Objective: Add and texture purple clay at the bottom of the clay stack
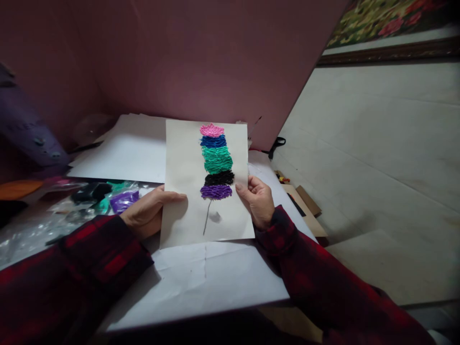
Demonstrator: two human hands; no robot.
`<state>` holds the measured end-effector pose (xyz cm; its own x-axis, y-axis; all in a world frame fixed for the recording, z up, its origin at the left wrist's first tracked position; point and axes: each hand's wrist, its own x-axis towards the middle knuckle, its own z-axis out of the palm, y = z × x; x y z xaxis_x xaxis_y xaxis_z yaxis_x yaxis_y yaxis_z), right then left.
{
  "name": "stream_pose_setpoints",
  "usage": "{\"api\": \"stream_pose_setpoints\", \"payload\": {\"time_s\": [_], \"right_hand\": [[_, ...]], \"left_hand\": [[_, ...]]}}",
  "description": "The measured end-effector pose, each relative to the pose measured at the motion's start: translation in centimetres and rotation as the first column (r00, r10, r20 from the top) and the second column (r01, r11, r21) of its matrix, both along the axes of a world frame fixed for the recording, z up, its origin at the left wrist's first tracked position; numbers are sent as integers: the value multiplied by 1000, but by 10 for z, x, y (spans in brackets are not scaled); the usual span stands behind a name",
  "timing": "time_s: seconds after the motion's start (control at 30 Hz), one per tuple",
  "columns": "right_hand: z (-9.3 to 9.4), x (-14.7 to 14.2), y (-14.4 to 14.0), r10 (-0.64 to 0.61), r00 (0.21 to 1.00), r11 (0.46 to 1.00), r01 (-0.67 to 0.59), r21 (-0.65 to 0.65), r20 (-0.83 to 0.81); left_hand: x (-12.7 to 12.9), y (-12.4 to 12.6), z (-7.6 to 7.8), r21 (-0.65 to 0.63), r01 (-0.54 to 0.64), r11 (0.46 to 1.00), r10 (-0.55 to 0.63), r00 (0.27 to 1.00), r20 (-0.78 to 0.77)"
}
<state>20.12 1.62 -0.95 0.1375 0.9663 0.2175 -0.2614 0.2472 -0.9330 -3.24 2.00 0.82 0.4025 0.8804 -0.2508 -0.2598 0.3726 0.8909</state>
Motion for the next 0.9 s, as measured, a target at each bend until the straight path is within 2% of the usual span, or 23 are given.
{"api": "stream_pose_setpoints", "payload": {"time_s": [0.17, 0.3, 0.43, 0.5, 0.6, 0.77, 0.9], "right_hand": [[0, -1, 0, 32, 999, 999, -32, -16, -7], [3, 4, 4, -99, 994, 995, 97, -32, -44], [5, 13, 12, -218, 966, 976, 214, -47, -137], [5, 16, 14, -256, 953, 967, 254, -33, -163], [5, 17, 16, -293, 937, 955, 297, -10, -189], [9, 17, 15, -311, 926, 948, 317, -10, -214], [11, 16, 13, -296, 931, 955, 294, -42, -213]], "left_hand": [[-1, -1, 2, 11, 32, 999, -32, 999, 19], [3, -3, 4, 24, 30, 999, -32, 996, 81], [7, -3, 1, 6, -119, 993, 118, 990, 81], [8, -2, -1, 7, -260, 966, 260, 965, 35], [8, -2, 3, 19, -380, 925, 380, 925, -6], [4, 3, 14, 36, -438, 898, 438, 898, -21], [1, 10, 13, 72, -428, 901, 430, 902, -17]]}}
